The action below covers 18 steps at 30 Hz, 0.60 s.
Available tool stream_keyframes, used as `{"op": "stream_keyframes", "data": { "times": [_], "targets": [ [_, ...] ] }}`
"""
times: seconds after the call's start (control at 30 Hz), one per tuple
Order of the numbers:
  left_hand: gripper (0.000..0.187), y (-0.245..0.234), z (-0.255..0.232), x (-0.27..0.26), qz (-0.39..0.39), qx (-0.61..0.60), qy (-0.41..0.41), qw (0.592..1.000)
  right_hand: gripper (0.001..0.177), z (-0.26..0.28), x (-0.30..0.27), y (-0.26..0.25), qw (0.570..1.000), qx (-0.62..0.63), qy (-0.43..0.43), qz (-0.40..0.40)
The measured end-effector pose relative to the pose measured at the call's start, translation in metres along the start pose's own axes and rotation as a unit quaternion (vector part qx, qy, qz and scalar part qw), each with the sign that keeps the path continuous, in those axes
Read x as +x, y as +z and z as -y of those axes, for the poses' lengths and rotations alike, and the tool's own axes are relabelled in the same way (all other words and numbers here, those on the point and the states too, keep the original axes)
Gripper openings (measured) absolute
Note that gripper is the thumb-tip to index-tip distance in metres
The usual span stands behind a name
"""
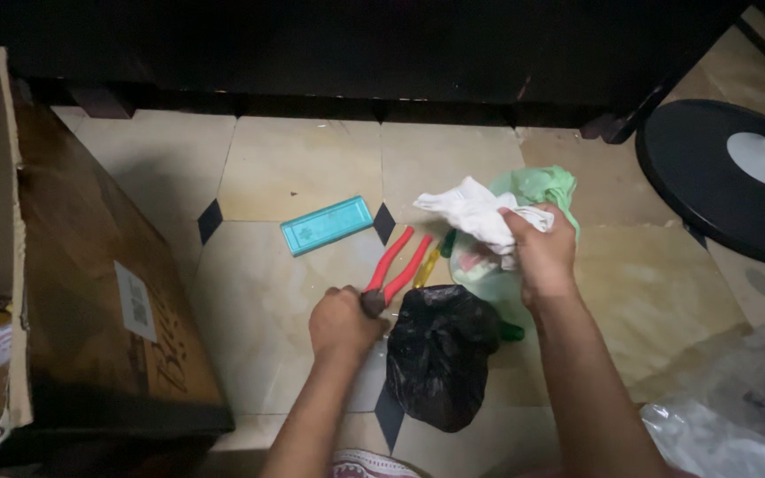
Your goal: The person wipes a roll of brown tape, a yellow screwdriver, a green screwdriver, and a pair of red pliers with a white cloth. Each item is wiped and then placed into a cardboard box.
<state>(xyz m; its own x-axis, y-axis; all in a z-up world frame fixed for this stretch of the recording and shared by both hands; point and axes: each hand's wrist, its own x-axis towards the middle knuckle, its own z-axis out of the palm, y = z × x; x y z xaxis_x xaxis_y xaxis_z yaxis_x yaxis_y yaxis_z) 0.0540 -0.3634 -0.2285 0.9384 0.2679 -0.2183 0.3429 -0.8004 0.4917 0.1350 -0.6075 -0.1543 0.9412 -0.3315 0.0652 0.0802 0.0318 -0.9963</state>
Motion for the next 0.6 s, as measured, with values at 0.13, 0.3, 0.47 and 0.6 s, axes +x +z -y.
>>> {"op": "stream_keyframes", "data": {
  "times": [0.13,0.3,0.47,0.6],
  "targets": [
    [0.054,0.004,0.021,0.022,-0.043,-0.139,-0.028,0.989,0.041,-0.006,0.005,0.0,0.994,0.099,0.043,-0.004],
    [0.026,0.005,0.034,0.043,0.215,-0.495,-0.117,0.834,0.033,-0.007,0.002,0.002,0.998,0.034,0.049,0.004],
    [0.028,-0.002,0.02,0.03,0.278,-0.56,-0.153,0.765,0.027,-0.006,-0.013,0.015,0.995,0.02,0.091,0.019],
    [0.033,-0.015,0.001,0.012,0.345,-0.607,-0.112,0.707,0.028,-0.003,-0.028,0.024,0.996,0.018,0.082,0.024]
  ]
}}
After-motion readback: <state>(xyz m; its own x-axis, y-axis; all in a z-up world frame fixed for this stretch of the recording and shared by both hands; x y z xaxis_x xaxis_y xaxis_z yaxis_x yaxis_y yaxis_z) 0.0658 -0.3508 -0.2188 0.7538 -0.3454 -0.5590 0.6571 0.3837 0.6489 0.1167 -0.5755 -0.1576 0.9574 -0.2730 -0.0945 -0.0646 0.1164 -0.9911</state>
